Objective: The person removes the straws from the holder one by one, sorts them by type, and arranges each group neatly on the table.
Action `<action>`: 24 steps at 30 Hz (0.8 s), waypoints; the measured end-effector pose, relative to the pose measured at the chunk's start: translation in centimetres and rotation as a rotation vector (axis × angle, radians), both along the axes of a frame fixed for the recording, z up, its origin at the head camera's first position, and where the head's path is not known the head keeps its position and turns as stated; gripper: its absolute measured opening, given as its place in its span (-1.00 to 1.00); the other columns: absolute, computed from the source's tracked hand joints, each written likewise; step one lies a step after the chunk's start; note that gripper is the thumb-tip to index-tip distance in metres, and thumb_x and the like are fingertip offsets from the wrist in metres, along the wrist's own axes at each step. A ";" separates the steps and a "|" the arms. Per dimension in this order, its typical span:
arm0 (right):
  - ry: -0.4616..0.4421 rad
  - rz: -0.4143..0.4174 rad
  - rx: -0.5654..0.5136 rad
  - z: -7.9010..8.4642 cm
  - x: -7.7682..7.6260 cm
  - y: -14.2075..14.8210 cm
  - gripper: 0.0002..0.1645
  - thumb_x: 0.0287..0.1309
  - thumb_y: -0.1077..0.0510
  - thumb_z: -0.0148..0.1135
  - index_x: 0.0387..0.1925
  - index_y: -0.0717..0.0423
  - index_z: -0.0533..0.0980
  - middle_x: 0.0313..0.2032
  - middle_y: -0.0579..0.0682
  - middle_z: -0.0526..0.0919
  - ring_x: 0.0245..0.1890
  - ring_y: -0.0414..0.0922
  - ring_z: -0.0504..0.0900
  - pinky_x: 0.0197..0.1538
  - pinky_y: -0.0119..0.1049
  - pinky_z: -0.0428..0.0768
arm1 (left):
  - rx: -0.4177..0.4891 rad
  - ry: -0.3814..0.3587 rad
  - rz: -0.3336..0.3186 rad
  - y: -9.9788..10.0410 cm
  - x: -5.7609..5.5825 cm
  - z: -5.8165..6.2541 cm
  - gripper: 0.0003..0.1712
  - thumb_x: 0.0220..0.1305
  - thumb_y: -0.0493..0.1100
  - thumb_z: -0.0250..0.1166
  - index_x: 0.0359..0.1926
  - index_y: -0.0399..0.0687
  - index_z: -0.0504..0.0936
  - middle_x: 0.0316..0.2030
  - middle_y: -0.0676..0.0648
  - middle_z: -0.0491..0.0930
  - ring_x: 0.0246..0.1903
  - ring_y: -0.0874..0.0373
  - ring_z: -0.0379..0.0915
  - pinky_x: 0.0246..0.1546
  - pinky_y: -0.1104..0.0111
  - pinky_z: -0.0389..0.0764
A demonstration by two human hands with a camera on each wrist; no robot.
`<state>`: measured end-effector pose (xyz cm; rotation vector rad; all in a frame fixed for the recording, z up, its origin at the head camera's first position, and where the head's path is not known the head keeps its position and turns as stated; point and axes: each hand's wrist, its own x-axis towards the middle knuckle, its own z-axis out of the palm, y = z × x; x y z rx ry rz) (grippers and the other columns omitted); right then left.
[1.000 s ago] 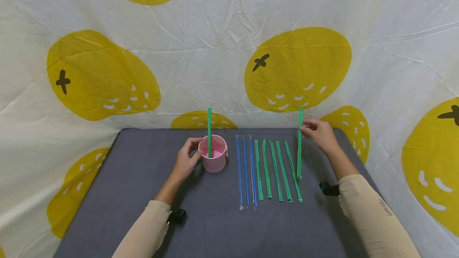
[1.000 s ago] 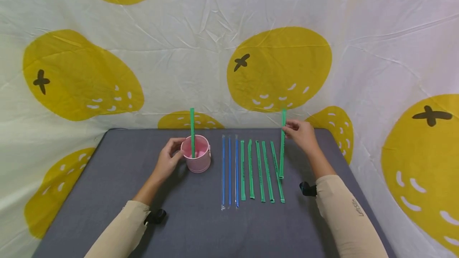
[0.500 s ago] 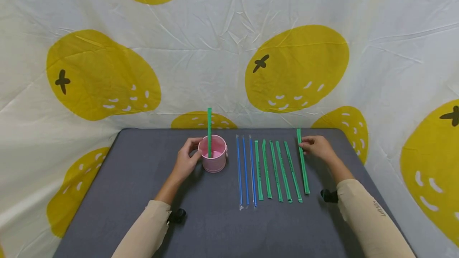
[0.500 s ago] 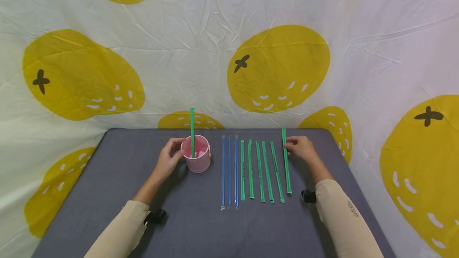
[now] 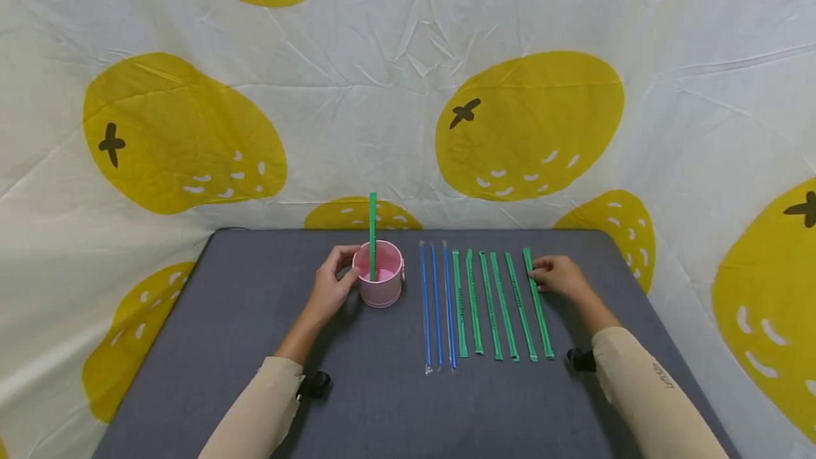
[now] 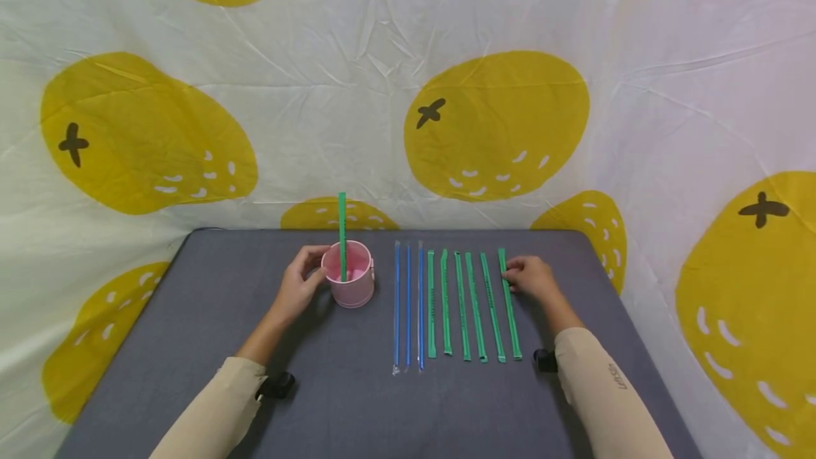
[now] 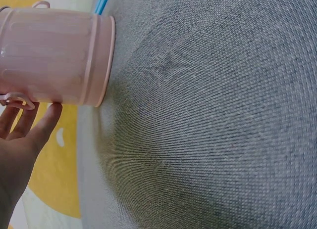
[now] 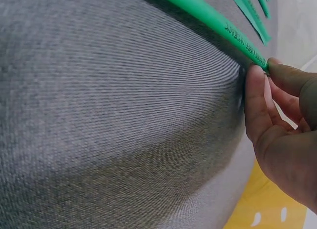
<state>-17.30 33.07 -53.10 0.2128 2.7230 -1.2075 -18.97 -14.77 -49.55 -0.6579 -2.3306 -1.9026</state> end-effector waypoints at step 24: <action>0.008 -0.012 0.086 -0.7 -0.4 -0.6 -0.55 0.22 0.18 0.25 0.07 0.38 0.47 -0.19 0.27 0.68 -0.41 -0.08 0.72 -0.32 -0.22 0.68 | -0.004 0.018 0.001 0.0 0.0 -0.2 -0.54 0.27 -0.41 0.15 0.19 -0.45 0.37 0.11 -0.44 0.47 0.14 -0.37 0.40 -0.08 0.56 0.55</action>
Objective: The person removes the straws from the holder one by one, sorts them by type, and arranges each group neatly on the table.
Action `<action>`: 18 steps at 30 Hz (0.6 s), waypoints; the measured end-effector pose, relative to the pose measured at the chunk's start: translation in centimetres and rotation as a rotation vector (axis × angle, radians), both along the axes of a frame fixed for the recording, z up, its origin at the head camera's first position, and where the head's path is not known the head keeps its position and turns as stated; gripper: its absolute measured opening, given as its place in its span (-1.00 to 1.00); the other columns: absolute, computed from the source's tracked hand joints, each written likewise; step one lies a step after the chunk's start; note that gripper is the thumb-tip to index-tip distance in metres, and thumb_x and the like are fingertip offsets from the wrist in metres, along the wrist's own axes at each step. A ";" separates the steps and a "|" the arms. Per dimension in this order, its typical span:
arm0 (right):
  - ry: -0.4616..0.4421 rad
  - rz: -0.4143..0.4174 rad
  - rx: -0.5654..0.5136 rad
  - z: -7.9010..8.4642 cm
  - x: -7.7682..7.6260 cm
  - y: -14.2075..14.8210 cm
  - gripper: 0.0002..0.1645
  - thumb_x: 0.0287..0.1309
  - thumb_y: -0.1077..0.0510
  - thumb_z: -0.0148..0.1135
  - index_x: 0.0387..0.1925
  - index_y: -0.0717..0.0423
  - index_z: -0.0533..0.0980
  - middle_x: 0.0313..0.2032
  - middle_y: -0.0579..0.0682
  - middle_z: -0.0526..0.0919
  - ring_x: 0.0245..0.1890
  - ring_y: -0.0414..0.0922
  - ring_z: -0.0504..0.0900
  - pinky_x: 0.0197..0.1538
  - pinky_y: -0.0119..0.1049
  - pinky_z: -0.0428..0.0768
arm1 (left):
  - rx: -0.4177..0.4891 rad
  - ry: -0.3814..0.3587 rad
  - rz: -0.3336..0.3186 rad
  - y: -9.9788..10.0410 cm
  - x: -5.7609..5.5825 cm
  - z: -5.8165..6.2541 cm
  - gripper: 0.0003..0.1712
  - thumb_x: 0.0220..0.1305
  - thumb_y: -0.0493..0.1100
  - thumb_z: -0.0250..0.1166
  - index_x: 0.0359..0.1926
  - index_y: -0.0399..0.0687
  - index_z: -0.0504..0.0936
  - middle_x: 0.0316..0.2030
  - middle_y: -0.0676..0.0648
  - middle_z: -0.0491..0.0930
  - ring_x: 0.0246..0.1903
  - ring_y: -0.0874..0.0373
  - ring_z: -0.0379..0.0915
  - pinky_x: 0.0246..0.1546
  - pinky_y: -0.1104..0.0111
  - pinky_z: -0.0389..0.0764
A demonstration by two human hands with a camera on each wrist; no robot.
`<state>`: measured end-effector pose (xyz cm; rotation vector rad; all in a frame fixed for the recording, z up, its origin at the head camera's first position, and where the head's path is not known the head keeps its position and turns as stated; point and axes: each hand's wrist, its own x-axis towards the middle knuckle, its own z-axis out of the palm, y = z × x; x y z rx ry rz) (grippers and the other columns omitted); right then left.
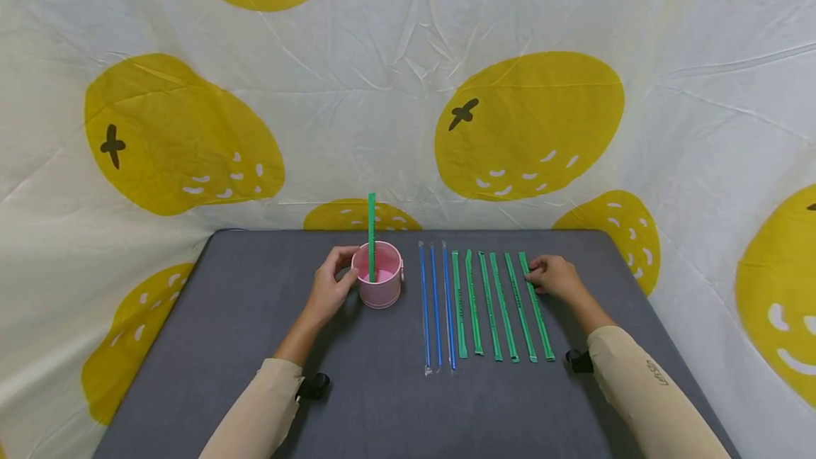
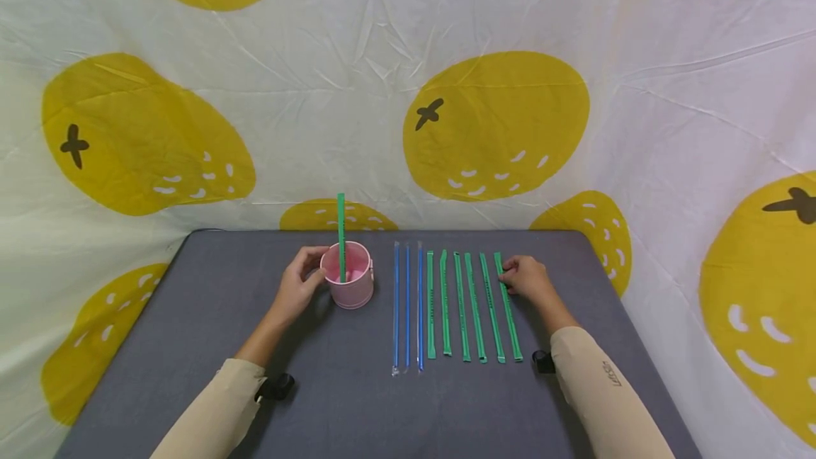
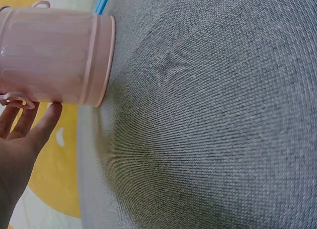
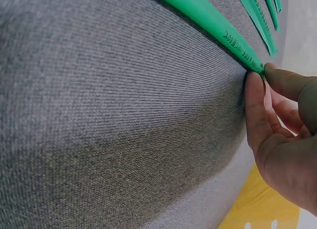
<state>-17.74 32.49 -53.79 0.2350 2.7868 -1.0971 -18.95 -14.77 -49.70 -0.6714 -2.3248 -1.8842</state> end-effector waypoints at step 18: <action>0.062 0.004 0.034 1.7 -0.2 -0.6 -0.56 0.26 0.10 0.21 0.06 0.32 0.49 -0.18 0.24 0.67 -0.45 -0.12 0.67 -0.38 -0.25 0.66 | -0.013 0.012 0.007 0.0 -0.2 0.1 -0.54 0.26 -0.40 0.17 0.18 -0.45 0.38 0.11 -0.42 0.48 0.14 -0.33 0.43 0.04 0.27 0.57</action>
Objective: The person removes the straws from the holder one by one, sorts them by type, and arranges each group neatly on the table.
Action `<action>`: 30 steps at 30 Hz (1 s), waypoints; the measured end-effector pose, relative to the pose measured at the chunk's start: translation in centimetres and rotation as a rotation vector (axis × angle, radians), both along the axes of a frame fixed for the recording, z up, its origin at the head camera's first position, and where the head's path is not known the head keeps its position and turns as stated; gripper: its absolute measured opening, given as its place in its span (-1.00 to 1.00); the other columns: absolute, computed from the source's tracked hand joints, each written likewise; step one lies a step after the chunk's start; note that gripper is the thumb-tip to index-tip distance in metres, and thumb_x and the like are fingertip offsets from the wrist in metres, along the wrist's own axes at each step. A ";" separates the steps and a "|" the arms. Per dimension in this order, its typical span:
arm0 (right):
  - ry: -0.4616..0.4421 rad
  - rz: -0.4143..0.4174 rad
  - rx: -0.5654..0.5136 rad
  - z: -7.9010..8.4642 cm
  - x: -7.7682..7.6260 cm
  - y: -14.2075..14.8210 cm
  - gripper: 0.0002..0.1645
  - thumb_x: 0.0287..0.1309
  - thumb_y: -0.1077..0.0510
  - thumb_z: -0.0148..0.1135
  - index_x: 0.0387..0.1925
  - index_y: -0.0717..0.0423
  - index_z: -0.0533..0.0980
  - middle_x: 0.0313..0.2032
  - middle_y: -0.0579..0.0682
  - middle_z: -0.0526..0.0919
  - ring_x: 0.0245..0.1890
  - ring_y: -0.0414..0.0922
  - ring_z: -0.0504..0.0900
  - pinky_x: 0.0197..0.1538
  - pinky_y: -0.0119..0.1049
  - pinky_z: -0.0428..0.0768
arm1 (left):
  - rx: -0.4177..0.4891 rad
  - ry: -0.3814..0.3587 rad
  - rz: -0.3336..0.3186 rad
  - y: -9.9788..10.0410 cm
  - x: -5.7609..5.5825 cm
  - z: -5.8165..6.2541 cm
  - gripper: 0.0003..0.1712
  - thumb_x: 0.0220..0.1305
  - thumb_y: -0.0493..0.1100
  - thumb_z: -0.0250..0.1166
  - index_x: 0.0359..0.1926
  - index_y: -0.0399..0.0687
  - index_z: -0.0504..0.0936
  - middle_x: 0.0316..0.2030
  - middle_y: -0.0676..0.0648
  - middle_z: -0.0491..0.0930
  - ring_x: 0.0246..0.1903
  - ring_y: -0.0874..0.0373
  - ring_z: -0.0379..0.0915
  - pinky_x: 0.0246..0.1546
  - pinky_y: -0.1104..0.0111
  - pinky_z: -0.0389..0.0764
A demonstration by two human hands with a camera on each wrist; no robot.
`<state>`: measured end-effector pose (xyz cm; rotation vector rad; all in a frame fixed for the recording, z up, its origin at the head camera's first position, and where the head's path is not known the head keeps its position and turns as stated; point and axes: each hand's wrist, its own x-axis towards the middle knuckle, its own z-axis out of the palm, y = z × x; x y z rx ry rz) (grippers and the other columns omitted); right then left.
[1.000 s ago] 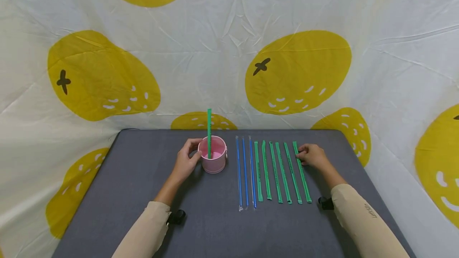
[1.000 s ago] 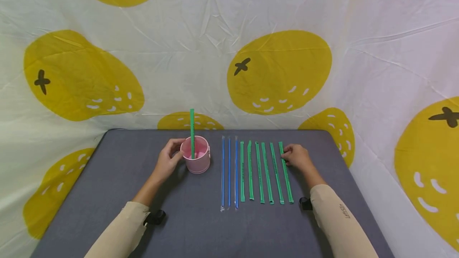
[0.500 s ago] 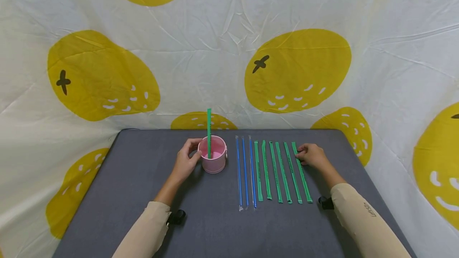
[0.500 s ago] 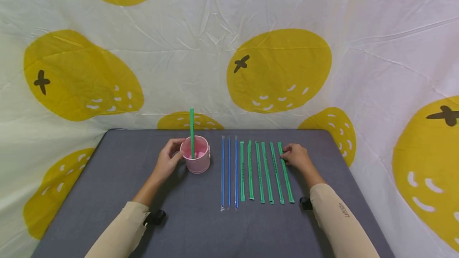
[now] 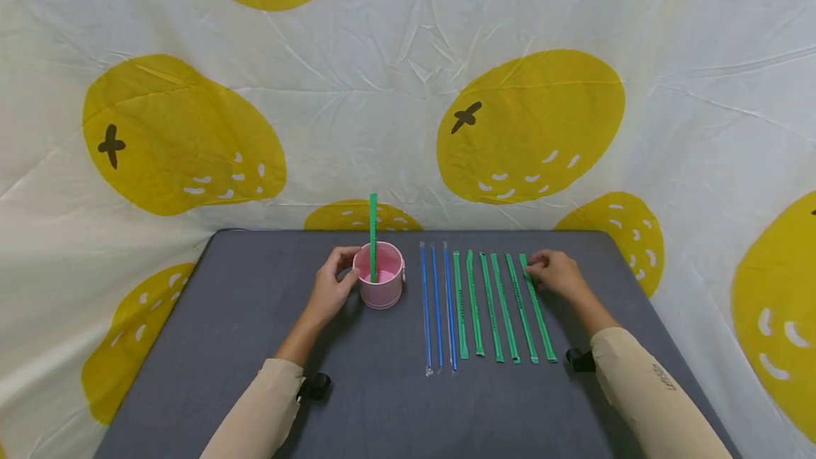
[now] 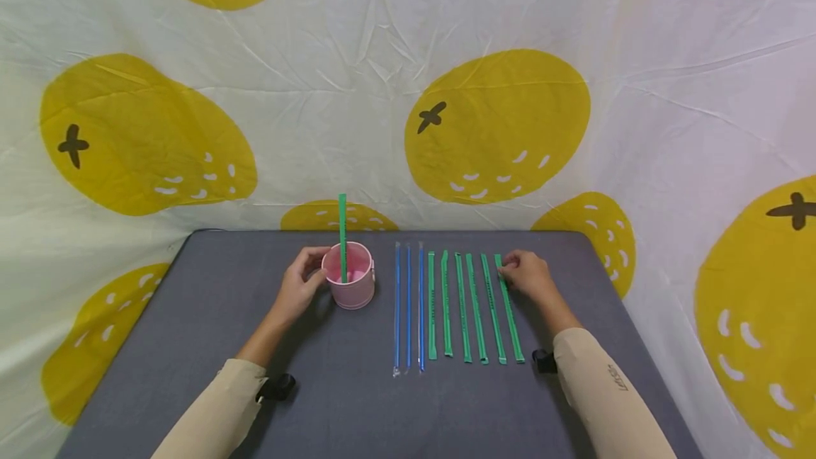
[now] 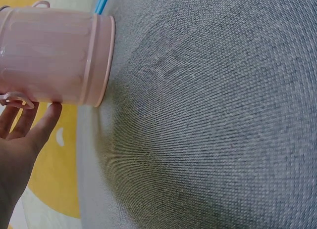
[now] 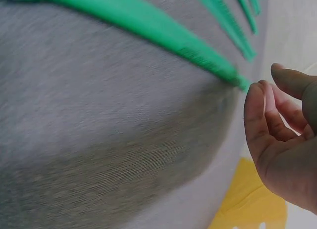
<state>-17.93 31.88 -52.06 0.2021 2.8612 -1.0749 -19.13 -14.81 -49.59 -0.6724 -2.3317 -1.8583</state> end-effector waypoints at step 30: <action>0.249 0.198 -0.373 6.6 -4.7 -15.5 -0.62 0.22 0.06 0.27 0.05 0.08 0.55 -0.04 0.12 0.67 -0.06 0.05 0.66 -0.02 -0.07 0.62 | 0.033 -0.037 0.000 0.1 0.0 0.0 -0.54 0.26 -0.42 0.16 0.18 -0.46 0.37 0.12 -0.43 0.47 0.16 -0.35 0.40 -0.06 0.54 0.53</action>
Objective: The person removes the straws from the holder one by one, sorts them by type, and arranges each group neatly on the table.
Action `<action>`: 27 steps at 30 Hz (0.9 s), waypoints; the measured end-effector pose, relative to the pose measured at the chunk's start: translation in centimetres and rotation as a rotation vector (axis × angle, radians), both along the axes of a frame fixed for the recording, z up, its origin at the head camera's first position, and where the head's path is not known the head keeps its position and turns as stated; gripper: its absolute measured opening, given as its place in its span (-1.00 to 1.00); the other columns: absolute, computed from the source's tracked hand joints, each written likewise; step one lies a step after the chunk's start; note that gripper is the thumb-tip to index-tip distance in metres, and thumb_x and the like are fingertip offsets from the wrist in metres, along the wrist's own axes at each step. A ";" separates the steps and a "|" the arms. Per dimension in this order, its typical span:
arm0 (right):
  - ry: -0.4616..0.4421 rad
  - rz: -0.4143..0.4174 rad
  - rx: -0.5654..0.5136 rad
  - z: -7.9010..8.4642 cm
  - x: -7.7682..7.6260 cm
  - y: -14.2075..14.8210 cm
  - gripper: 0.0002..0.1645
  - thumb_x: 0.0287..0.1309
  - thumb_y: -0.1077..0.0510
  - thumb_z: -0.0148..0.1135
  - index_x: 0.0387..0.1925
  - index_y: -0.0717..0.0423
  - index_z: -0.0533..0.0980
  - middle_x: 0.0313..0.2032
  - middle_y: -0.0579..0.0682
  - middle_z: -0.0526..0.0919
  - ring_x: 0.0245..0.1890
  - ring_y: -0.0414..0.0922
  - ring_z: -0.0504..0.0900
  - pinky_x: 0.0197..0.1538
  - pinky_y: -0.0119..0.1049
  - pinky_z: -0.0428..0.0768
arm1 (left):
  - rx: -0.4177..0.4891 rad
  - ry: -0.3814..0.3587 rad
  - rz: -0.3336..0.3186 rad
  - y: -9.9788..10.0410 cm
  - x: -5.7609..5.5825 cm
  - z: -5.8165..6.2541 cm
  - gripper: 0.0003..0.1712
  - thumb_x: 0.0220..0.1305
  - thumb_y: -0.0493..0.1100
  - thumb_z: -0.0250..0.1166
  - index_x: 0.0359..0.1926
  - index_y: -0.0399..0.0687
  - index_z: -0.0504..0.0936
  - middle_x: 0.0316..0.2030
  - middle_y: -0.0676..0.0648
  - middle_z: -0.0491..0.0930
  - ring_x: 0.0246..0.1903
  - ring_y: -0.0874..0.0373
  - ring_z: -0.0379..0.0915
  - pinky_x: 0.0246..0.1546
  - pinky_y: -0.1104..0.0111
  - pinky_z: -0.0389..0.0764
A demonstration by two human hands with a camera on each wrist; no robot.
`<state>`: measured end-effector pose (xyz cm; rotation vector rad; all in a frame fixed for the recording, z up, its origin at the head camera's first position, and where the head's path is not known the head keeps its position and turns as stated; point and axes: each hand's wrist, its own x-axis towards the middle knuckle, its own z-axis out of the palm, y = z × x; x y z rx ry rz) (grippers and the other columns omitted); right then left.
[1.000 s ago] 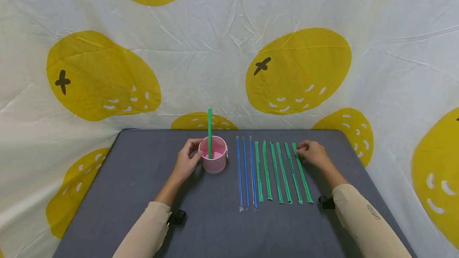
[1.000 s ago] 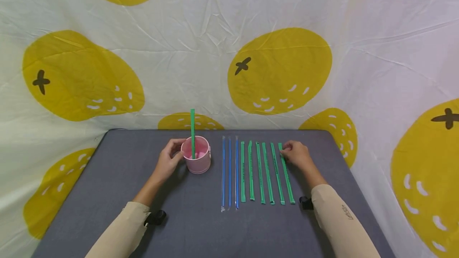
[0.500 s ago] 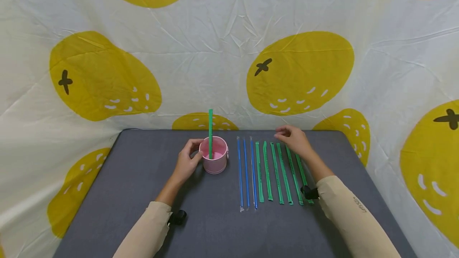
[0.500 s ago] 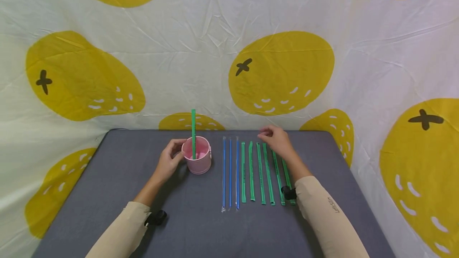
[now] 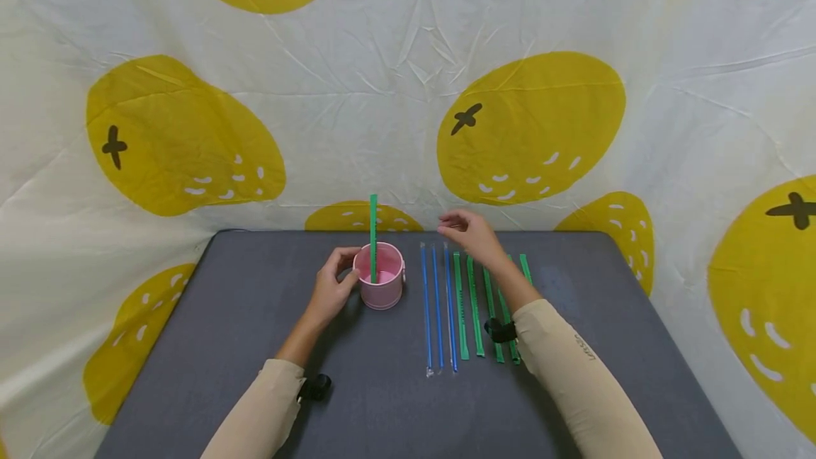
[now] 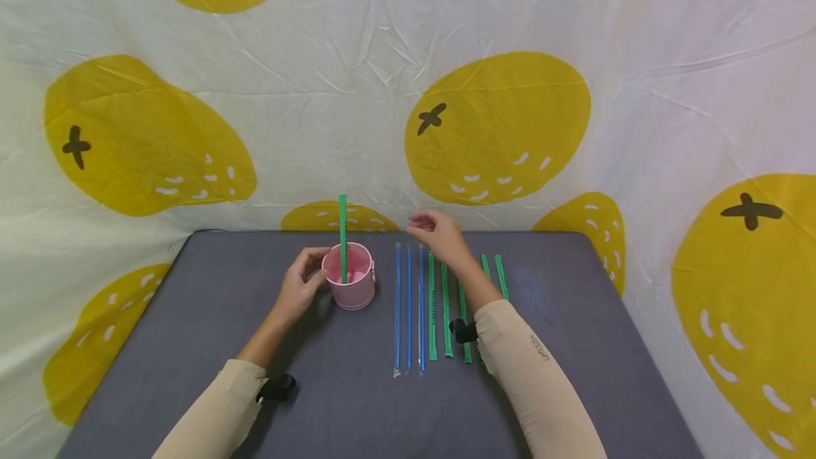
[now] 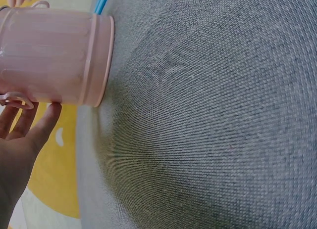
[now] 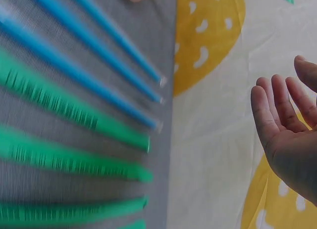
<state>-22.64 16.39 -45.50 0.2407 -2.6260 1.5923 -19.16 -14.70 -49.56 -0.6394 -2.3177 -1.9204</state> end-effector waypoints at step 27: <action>-0.016 0.098 -0.206 -0.7 -3.3 -10.6 -0.54 0.15 0.18 0.32 0.08 0.26 0.51 0.00 0.21 0.66 -0.04 0.06 0.68 -0.01 -0.16 0.65 | 0.003 0.035 -0.011 0.0 0.1 -0.5 -0.53 0.28 -0.37 0.18 0.19 -0.46 0.37 0.12 -0.43 0.46 0.14 -0.35 0.41 -0.07 0.47 0.59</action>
